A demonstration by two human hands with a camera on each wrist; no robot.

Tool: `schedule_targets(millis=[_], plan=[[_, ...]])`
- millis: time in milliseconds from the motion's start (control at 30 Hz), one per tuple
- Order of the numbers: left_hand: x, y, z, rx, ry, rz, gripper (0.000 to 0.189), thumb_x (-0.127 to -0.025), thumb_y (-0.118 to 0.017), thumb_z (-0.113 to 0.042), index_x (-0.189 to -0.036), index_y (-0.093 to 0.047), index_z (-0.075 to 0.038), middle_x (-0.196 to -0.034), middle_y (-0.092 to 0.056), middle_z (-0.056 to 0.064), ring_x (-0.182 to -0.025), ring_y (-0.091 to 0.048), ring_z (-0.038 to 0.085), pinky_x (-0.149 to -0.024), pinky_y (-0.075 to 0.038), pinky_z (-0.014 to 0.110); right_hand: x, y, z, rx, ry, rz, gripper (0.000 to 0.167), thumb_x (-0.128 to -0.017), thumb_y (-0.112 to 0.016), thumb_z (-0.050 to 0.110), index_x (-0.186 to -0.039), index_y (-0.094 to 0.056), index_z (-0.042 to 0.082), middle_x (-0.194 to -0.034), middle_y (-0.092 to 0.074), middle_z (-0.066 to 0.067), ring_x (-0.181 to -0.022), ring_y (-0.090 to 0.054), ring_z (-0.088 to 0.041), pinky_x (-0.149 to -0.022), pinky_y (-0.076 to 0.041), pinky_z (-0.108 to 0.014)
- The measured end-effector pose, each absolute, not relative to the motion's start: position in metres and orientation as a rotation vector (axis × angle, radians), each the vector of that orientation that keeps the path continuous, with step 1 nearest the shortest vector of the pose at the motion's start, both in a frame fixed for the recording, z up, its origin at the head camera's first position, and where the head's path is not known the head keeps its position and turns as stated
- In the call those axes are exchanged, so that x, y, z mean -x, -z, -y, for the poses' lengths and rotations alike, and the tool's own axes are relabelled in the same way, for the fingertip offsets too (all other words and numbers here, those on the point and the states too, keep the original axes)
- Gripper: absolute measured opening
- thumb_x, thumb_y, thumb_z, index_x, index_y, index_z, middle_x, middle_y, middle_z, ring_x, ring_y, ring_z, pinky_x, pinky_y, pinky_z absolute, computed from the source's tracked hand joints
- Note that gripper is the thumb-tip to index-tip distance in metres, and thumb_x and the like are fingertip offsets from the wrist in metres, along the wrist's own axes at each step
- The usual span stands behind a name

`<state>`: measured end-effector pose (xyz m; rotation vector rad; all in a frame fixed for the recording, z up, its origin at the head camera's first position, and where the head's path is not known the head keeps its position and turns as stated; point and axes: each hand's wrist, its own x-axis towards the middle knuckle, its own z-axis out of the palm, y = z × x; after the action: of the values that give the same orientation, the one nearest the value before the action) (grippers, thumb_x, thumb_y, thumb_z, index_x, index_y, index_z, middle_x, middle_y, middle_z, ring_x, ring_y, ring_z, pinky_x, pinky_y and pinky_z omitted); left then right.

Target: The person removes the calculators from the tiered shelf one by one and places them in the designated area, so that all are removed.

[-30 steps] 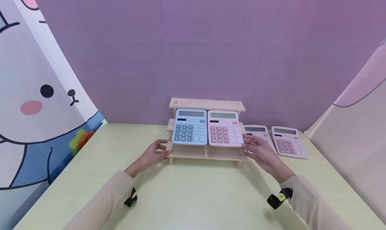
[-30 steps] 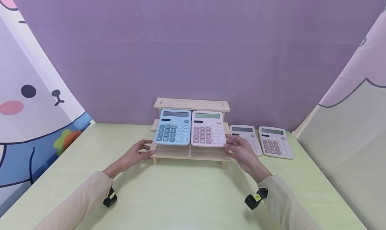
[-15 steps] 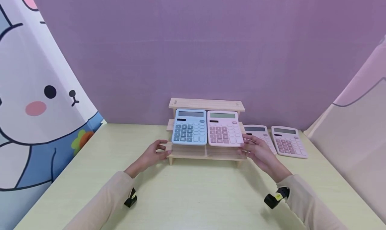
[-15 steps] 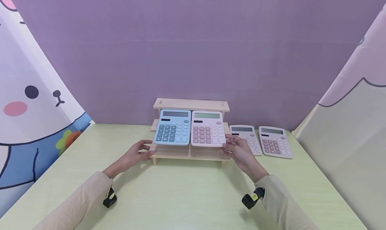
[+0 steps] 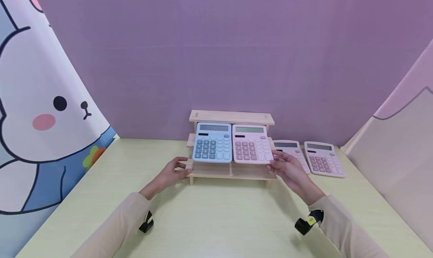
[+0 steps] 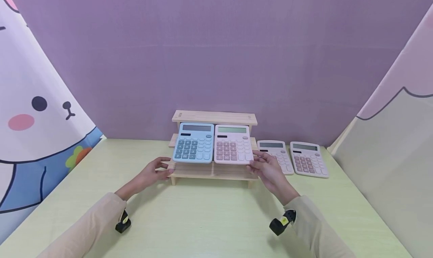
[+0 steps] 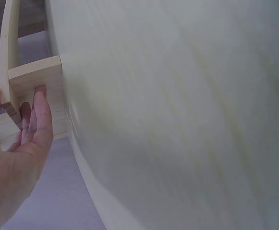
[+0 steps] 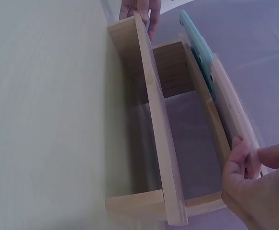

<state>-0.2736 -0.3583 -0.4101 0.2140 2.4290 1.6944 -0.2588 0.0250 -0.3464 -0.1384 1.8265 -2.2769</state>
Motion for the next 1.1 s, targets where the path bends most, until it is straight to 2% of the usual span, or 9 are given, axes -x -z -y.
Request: schedule_targets(millis=[267,500,1100], plan=[[0.264,0.397,0.354,-0.218,-1.690,-2.420,0.057,-0.090,-0.057,-0.014,-0.136,-0.029,0.004,-0.117,-0.045,0.025,-0.090,-0.060,0.019,-0.083,-0.055,0.037,0.256,0.346,-0.025,0.148,2.309,-1.784,0.057,-0.086,-0.046,-0.011,-0.137,-0.019,-0.010,-0.095,-0.053,-0.003,-0.082,-0.059,-0.011,-0.082,-0.052,-0.022],[0.273,0.411,0.357,-0.180,-1.696,-2.430,0.059,-0.088,-0.061,-0.019,-0.136,-0.032,-0.003,-0.118,-0.046,0.022,-0.092,-0.060,0.020,-0.081,-0.056,0.033,0.255,0.347,-0.026,0.167,2.352,-1.720,0.052,-0.085,-0.043,-0.014,-0.133,-0.024,-0.010,-0.090,-0.055,-0.003,-0.079,-0.060,-0.012,-0.078,-0.053,-0.022],[0.278,0.414,0.360,-0.204,-1.697,-2.424,0.059,-0.089,-0.060,-0.020,-0.136,-0.031,-0.001,-0.118,-0.045,0.023,-0.092,-0.060,0.020,-0.082,-0.056,0.033,0.253,0.347,-0.030,0.196,2.351,-1.730,0.048,-0.087,-0.042,-0.014,-0.132,-0.026,-0.007,-0.094,-0.058,-0.002,-0.081,-0.059,-0.011,-0.078,-0.053,-0.022]])
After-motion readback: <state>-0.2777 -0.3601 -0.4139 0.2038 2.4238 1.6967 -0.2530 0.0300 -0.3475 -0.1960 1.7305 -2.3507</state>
